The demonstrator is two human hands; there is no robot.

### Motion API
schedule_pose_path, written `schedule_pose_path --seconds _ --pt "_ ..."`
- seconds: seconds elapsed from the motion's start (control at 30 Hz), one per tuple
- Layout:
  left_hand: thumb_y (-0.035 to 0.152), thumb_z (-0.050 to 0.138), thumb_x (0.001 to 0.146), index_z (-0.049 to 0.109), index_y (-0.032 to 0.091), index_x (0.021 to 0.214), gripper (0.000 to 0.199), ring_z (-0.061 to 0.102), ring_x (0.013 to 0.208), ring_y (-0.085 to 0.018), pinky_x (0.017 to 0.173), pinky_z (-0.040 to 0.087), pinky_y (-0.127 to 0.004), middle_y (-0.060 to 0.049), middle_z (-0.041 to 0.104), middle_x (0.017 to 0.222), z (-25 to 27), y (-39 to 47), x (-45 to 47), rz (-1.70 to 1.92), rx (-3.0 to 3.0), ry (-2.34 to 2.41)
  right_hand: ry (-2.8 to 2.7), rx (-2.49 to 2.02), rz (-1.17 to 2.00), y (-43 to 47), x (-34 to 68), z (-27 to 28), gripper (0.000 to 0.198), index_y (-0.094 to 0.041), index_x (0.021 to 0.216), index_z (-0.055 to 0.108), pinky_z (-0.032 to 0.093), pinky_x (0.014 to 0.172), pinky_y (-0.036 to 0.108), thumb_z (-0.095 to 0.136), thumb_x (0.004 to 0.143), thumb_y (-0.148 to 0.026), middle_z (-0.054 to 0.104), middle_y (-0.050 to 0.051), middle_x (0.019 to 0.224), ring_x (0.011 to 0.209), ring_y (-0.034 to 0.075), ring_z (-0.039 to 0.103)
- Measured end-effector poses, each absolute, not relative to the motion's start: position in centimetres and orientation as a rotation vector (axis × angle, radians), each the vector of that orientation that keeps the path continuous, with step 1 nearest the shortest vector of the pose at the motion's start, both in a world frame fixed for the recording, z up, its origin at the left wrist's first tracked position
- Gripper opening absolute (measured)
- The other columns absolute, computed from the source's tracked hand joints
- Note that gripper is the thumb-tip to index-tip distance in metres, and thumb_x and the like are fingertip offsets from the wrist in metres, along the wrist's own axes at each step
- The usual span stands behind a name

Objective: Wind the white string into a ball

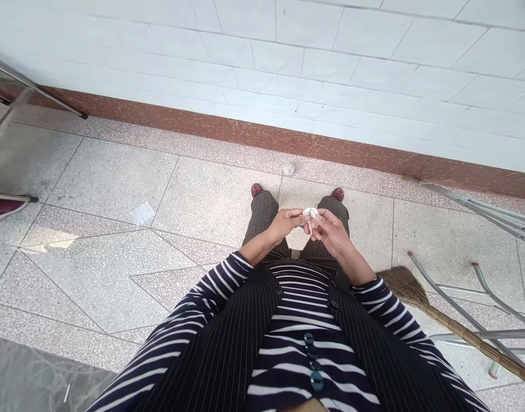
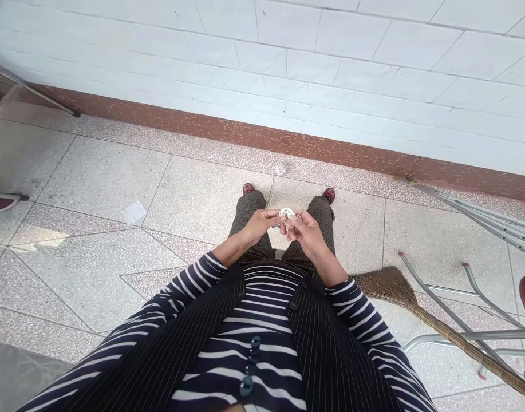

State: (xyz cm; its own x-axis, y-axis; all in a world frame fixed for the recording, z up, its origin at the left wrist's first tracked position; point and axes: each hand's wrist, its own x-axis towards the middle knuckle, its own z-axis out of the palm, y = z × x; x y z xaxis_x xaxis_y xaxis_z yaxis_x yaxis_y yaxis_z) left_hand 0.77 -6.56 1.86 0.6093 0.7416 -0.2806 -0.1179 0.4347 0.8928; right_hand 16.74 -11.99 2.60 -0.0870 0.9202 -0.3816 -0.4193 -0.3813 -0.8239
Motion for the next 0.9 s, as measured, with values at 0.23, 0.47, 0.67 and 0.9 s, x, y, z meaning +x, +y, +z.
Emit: schedule_pose_path --seconds 0.23,0.47,0.67,0.9 --pt "0.047 0.080 0.075 0.075 0.012 0.083 0.036 0.060 0.070 -0.013 0.075 0.046 -0.027 -0.002 0.069 0.072 0.6 -7.0 1.1 0.722 0.959 0.821 -0.569 -1.285 1.562 -11.9 16.4 2.5 0.039 -0.022 0.091 0.063 0.047 0.052 0.023 0.083 0.071 -0.048 0.068 -0.002 0.073 0.058 0.011 0.061" --pt "0.047 0.081 0.074 0.076 0.012 0.085 0.036 0.059 0.077 -0.013 0.077 0.044 -0.025 -0.003 0.070 0.079 1.0 -6.6 1.0 0.748 0.963 0.809 -0.560 -1.256 1.605 -11.6 16.7 3.3 0.037 -0.020 0.087 0.068 0.031 0.040 0.018 0.087 0.067 -0.044 0.069 0.000 0.078 0.052 0.008 0.058" --pt "0.050 0.078 0.076 0.076 0.009 0.086 0.042 0.053 0.069 -0.011 0.070 0.041 -0.025 -0.004 0.067 0.074 1.7 -5.0 -0.2 0.557 1.107 0.685 -0.787 -1.186 1.818 -11.2 18.1 4.6 0.031 -0.016 0.085 0.072 0.035 0.040 0.020 0.081 0.075 -0.045 0.065 0.000 0.075 0.044 0.005 0.049" --pt "0.062 0.063 0.087 0.071 0.010 0.080 0.052 0.061 0.073 -0.014 0.077 0.046 -0.028 -0.008 0.070 0.078 1.8 -6.0 0.0 0.587 1.124 0.648 -0.807 -1.011 1.942 -11.2 18.6 5.2 0.039 -0.022 0.121 0.069 0.031 0.038 0.018 0.072 0.086 -0.041 0.062 -0.001 0.082 0.044 0.003 0.044"
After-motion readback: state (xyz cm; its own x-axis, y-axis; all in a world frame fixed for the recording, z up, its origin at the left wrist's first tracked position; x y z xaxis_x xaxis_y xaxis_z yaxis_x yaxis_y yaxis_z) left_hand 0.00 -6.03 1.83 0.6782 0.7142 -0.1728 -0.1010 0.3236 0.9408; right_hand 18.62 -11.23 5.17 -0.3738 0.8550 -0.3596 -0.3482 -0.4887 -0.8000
